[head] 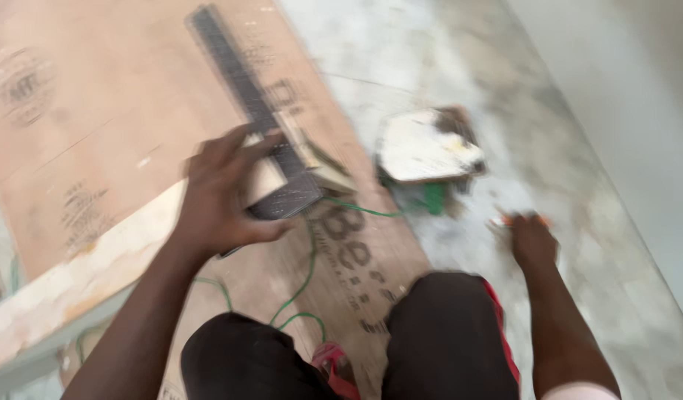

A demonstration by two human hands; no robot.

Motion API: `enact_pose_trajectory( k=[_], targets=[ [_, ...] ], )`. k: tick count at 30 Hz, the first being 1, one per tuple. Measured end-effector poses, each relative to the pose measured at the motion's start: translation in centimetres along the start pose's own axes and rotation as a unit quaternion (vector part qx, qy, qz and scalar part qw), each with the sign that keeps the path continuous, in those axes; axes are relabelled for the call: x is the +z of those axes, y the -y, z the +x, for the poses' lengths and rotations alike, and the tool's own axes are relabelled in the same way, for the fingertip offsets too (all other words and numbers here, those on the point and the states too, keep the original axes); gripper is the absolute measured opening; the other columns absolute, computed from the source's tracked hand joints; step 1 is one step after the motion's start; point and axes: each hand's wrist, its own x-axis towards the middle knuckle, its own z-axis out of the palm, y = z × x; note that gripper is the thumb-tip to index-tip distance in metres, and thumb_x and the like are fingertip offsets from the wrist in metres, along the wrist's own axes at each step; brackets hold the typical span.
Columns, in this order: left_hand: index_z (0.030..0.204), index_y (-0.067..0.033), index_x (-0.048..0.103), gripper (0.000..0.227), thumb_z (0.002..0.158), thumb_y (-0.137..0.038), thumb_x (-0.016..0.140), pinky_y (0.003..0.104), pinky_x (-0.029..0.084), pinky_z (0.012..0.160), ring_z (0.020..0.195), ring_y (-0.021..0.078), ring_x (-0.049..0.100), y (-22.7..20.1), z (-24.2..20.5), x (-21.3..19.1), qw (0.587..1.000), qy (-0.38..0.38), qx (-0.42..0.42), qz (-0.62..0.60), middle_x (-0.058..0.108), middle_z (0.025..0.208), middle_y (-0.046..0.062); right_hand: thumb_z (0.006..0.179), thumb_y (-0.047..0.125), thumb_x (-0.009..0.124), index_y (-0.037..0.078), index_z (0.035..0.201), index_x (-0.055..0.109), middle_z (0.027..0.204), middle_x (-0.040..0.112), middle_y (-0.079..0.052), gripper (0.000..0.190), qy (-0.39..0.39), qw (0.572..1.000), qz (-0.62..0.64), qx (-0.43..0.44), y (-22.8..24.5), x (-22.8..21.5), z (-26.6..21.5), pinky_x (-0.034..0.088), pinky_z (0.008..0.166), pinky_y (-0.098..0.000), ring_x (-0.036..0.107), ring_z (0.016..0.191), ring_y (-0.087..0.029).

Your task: The person uses a handheld electric planer to smooth the edges of a white rectangular board. They then use a try square and a pencil to mark a line on a separate wooden plank and proceed to trim the edge of that plank with the planer.

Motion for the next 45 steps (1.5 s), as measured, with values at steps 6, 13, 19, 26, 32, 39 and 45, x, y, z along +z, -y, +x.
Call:
enact_pose_trajectory(
  k=[6, 13, 19, 26, 32, 39, 45],
  targets=[
    [0.151, -0.0237, 0.052, 0.114, 0.048, -0.058, 0.087, 0.057, 0.036, 0.107, 0.131, 0.0365, 0.049, -0.6, -0.2, -0.8, 0.999, 0.018, -0.033, -0.003, 0.048, 0.153, 0.015, 0.094, 0.023, 0.059, 0.010, 0.112, 0.066, 0.118, 0.069, -0.016, 0.023, 0.075, 0.994, -0.076, 0.039, 2.5, -4.6, -1.4, 0.060, 0.079, -0.0495, 0.073, 0.099, -0.037],
    [0.152, -0.0258, 0.052, 0.114, 0.049, -0.061, 0.087, 0.056, 0.036, 0.106, 0.133, 0.0365, 0.047, -0.3, -0.5, -0.7, 0.999, 0.015, -0.037, -0.003, 0.048, 0.152, 0.014, 0.109, 0.012, 0.056, -0.006, 0.110, 0.061, 0.090, 0.068, -0.020, 0.020, -0.106, 0.846, 0.522, -0.023, 11.9, -29.3, -5.1, 0.058, 0.067, -0.0366, 0.069, 0.074, -0.023],
    [0.149, -0.0282, 0.052, 0.115, 0.048, -0.067, 0.089, 0.055, 0.035, 0.105, 0.133, 0.0369, 0.044, -0.2, -0.9, -0.9, 0.999, 0.014, -0.040, -0.019, 0.045, 0.153, 0.014, 0.103, 0.009, 0.061, -0.007, 0.115, 0.063, 0.101, 0.073, -0.017, 0.020, -0.045, 0.714, 0.664, -0.219, 29.9, -39.2, -3.7, 0.067, 0.082, -0.0353, 0.078, 0.094, -0.025],
    [0.150, -0.0328, 0.051, 0.114, 0.046, -0.059, 0.088, 0.054, 0.035, 0.108, 0.135, 0.0334, 0.044, 0.2, -1.1, -0.9, 0.998, 0.024, -0.052, -0.018, 0.045, 0.154, 0.010, 0.100, 0.012, 0.065, -0.004, 0.111, 0.068, 0.096, 0.077, -0.016, 0.019, -0.049, 0.746, 0.620, -0.240, 37.6, -39.9, -4.1, 0.065, 0.077, -0.0290, 0.078, 0.091, -0.019],
    [0.149, -0.0344, 0.049, 0.115, 0.044, -0.060, 0.088, 0.053, 0.034, 0.108, 0.135, 0.0322, 0.044, 0.2, -1.1, -0.8, 0.998, 0.026, -0.059, -0.002, 0.044, 0.153, 0.009, 0.097, 0.012, 0.067, -0.004, 0.110, 0.070, 0.092, 0.078, -0.015, 0.021, -0.051, 0.770, 0.587, -0.244, 38.4, -39.5, -3.7, 0.063, 0.076, -0.0280, 0.077, 0.085, -0.017],
    [0.149, -0.0356, 0.048, 0.116, 0.043, -0.061, 0.088, 0.052, 0.034, 0.108, 0.134, 0.0304, 0.045, 0.2, -1.1, -0.6, 0.997, 0.040, -0.070, 0.003, 0.044, 0.153, 0.008, 0.096, 0.014, 0.068, -0.003, 0.110, 0.071, 0.092, 0.078, -0.014, 0.023, -0.045, 0.777, 0.580, -0.243, 38.6, -39.2, -3.3, 0.063, 0.076, -0.0277, 0.077, 0.084, -0.015],
    [0.150, -0.0360, 0.048, 0.117, 0.043, -0.061, 0.089, 0.052, 0.033, 0.110, 0.135, 0.0301, 0.044, 0.1, -1.1, -0.8, 0.997, 0.037, -0.067, 0.002, 0.045, 0.153, 0.007, 0.092, 0.013, 0.067, -0.002, 0.104, 0.074, 0.086, 0.079, -0.013, 0.020, -0.059, 0.815, 0.519, -0.252, 38.6, -40.3, -3.4, 0.059, 0.069, -0.0242, 0.075, 0.078, -0.013]
  ],
)
